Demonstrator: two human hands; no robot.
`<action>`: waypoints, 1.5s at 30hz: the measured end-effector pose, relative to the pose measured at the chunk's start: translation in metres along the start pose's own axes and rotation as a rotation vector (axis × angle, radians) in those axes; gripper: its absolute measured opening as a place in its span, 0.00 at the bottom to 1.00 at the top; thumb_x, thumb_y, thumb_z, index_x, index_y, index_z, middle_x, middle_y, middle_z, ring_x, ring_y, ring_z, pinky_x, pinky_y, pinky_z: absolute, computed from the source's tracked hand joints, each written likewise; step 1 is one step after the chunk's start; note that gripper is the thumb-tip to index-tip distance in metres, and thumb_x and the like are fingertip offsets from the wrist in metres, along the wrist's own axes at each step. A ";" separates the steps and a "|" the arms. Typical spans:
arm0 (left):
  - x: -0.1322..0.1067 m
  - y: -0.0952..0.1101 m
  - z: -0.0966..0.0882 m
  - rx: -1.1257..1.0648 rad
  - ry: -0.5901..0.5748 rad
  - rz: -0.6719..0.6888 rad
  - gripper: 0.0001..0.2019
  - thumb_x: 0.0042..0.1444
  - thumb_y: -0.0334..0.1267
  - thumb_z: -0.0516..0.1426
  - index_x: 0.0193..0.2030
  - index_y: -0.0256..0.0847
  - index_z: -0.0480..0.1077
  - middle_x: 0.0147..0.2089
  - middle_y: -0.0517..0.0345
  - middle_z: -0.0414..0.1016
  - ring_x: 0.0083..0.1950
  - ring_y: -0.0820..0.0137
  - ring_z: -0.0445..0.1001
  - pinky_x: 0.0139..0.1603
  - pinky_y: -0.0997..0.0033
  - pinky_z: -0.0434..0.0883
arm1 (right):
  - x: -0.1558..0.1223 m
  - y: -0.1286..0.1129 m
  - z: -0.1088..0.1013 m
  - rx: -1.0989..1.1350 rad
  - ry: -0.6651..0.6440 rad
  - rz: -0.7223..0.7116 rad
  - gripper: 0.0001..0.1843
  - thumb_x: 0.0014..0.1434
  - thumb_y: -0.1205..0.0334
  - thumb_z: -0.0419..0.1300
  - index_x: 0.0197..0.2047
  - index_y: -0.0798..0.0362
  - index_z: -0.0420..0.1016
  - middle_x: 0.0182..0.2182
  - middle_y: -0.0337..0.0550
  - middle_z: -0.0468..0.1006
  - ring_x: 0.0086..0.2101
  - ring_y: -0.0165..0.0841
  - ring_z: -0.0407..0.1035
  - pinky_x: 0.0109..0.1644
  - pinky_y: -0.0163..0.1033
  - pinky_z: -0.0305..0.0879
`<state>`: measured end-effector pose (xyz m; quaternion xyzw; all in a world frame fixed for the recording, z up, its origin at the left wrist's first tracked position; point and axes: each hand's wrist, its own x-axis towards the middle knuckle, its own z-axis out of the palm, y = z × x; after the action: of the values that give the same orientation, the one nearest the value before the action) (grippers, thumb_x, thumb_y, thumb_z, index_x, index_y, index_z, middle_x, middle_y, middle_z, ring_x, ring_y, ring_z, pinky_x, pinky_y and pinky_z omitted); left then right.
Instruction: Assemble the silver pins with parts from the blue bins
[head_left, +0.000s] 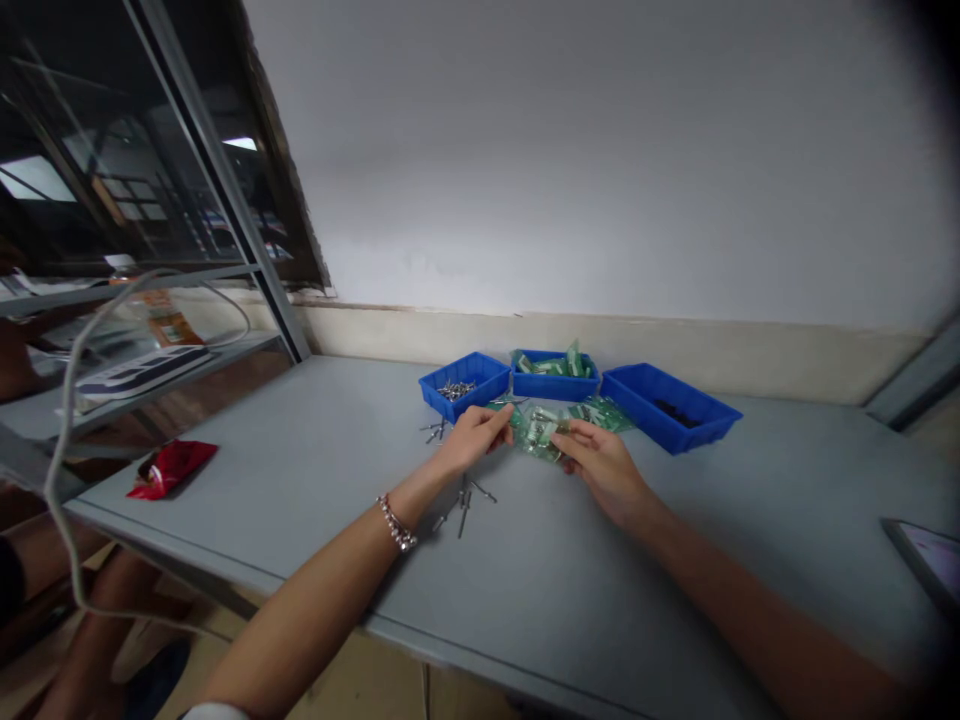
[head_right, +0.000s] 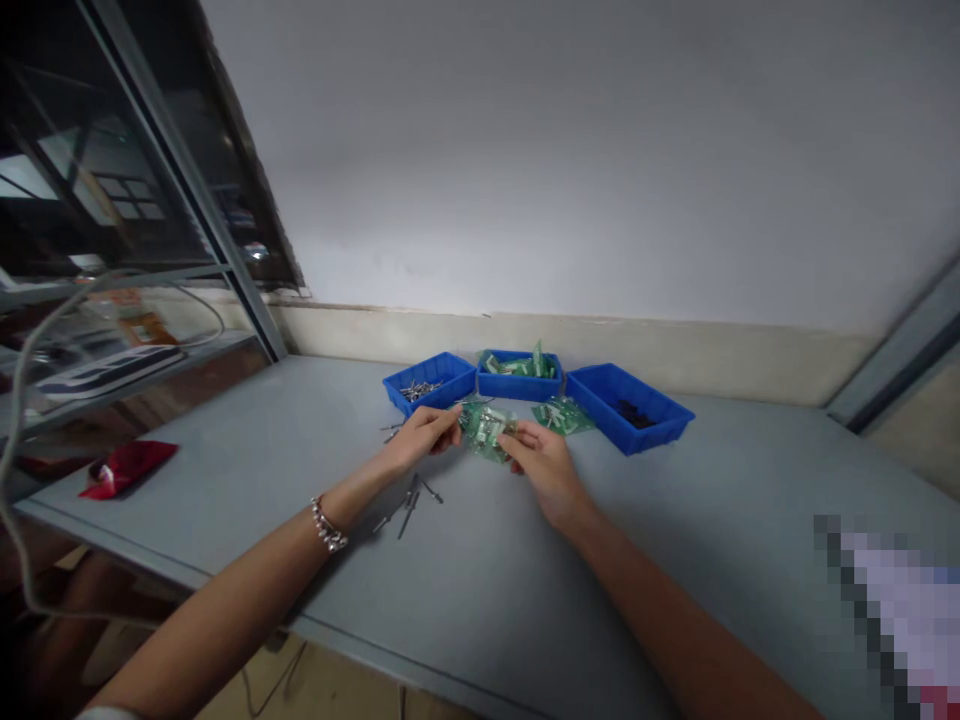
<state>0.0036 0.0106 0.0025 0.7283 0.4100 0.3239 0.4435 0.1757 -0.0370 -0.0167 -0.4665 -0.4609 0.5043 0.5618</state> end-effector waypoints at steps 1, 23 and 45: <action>0.000 0.001 0.000 -0.012 -0.002 -0.008 0.26 0.54 0.53 0.44 0.17 0.35 0.64 0.13 0.62 0.56 0.17 0.79 0.54 0.21 0.74 0.52 | 0.000 0.000 0.000 -0.004 -0.001 -0.006 0.13 0.42 0.59 0.62 0.32 0.56 0.71 0.27 0.41 0.73 0.24 0.26 0.62 0.24 0.32 0.54; -0.007 0.009 0.004 -0.139 -0.122 -0.005 0.12 0.47 0.43 0.56 0.23 0.36 0.66 0.18 0.63 0.60 0.20 0.79 0.57 0.22 0.75 0.53 | 0.001 0.002 0.000 -0.083 0.013 -0.049 0.18 0.50 0.55 0.53 0.45 0.52 0.67 0.35 0.45 0.74 0.33 0.34 0.68 0.30 0.36 0.61; -0.001 0.001 -0.005 0.352 0.318 0.198 0.08 0.53 0.39 0.50 0.33 0.38 0.67 0.34 0.52 0.69 0.32 0.70 0.64 0.35 0.68 0.61 | 0.120 -0.047 -0.008 -1.495 0.453 -0.111 0.14 0.52 0.66 0.51 0.39 0.59 0.74 0.36 0.60 0.74 0.37 0.43 0.69 0.34 0.41 0.61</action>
<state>-0.0006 0.0117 0.0056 0.7707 0.4513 0.3999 0.2058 0.1985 0.0797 0.0345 -0.7888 -0.5750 -0.0763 0.2033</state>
